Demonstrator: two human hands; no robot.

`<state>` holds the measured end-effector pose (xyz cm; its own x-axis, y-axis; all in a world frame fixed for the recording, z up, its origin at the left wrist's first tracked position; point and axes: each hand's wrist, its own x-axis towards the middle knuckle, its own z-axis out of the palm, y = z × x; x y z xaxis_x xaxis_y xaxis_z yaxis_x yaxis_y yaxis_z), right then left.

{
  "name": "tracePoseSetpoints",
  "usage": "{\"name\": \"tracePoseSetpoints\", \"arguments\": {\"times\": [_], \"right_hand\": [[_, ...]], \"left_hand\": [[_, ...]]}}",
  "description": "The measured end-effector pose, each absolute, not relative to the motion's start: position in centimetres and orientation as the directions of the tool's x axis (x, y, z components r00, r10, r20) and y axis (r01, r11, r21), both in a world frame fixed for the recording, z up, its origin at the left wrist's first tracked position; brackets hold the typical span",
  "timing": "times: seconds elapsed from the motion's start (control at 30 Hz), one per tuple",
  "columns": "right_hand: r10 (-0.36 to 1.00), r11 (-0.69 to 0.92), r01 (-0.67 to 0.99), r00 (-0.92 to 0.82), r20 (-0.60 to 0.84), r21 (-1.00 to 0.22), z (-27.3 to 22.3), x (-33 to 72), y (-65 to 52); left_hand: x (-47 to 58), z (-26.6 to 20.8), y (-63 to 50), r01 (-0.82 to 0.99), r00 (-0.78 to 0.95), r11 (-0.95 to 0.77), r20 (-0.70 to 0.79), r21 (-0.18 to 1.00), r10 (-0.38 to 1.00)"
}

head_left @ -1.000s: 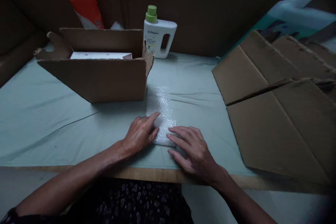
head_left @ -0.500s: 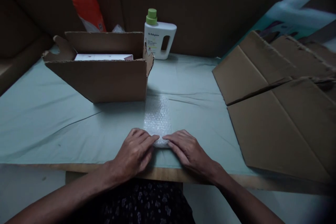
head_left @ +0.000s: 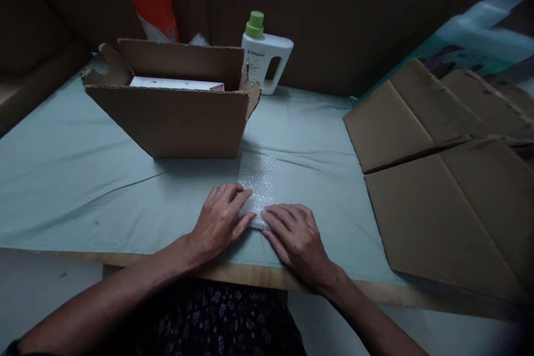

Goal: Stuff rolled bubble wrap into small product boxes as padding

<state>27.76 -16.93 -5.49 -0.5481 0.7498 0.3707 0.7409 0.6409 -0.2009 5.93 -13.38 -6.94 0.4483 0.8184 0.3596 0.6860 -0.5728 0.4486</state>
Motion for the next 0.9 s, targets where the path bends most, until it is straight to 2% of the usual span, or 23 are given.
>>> {"name": "tracePoseSetpoints", "arguments": {"times": [0.1, 0.17, 0.23, 0.3, 0.43, 0.53, 0.6, 0.67, 0.77, 0.83, 0.9], "right_hand": [[0.791, 0.608, 0.698, -0.486, 0.373, -0.38, -5.5, 27.9, -16.6], [0.833, 0.551, 0.642, -0.465, 0.3, -0.534, -5.2, 28.1, -16.6], [0.859, 0.494, 0.621, -0.458, 0.23, -0.608, -5.0, 28.3, -16.5], [0.863, 0.503, 0.664, -0.425, 0.273, -0.553, -4.9, 28.4, -16.5], [0.782, 0.583, 0.768, -0.443, 0.438, -0.265, -5.2, 28.0, -16.5], [0.764, 0.616, 0.773, -0.538, 0.357, -0.154, -5.5, 27.6, -15.9], [0.776, 0.613, 0.778, -0.56, 0.291, -0.139, -5.7, 27.5, -14.9], [0.798, 0.594, 0.78, -0.539, 0.271, -0.197, -6.0, 27.7, -13.7], [0.858, 0.513, 0.752, -0.431, 0.28, -0.414, -6.0, 28.2, -12.5], [0.902, 0.431, 0.709, -0.354, 0.247, -0.558, -5.6, 28.2, -12.5], [0.93, 0.354, 0.656, -0.326, 0.172, -0.666, -4.9, 27.7, -13.2]], "left_hand": [[5.1, -6.3, -14.4, 0.572, 0.543, -0.675, 0.403, 0.466, 0.737], [4.6, -6.0, -15.1, 0.516, 0.576, -0.687, 0.386, 0.511, 0.72], [4.4, -5.9, -15.2, 0.508, 0.559, -0.659, 0.37, 0.555, 0.742], [4.6, -6.1, -14.5, 0.54, 0.526, -0.633, 0.365, 0.556, 0.769], [5.8, -6.9, -11.9, 0.683, 0.479, -0.575, 0.318, 0.45, 0.818], [6.4, -7.0, -10.5, 0.764, 0.442, -0.51, 0.256, 0.395, 0.86], [6.3, -6.7, -10.6, 0.755, 0.39, -0.459, 0.243, 0.467, 0.888], [5.8, -6.2, -11.4, 0.672, 0.287, -0.347, 0.201, 0.654, 0.936], [5.1, -5.8, -13.3, 0.363, 0.131, -0.045, -0.003, 0.931, 0.991], [5.2, -5.7, -14.4, 0.124, 0.136, 0.142, -0.159, 0.982, 0.978], [5.8, -5.6, -15.1, -0.067, 0.219, 0.257, -0.237, 0.964, 0.946]]}}
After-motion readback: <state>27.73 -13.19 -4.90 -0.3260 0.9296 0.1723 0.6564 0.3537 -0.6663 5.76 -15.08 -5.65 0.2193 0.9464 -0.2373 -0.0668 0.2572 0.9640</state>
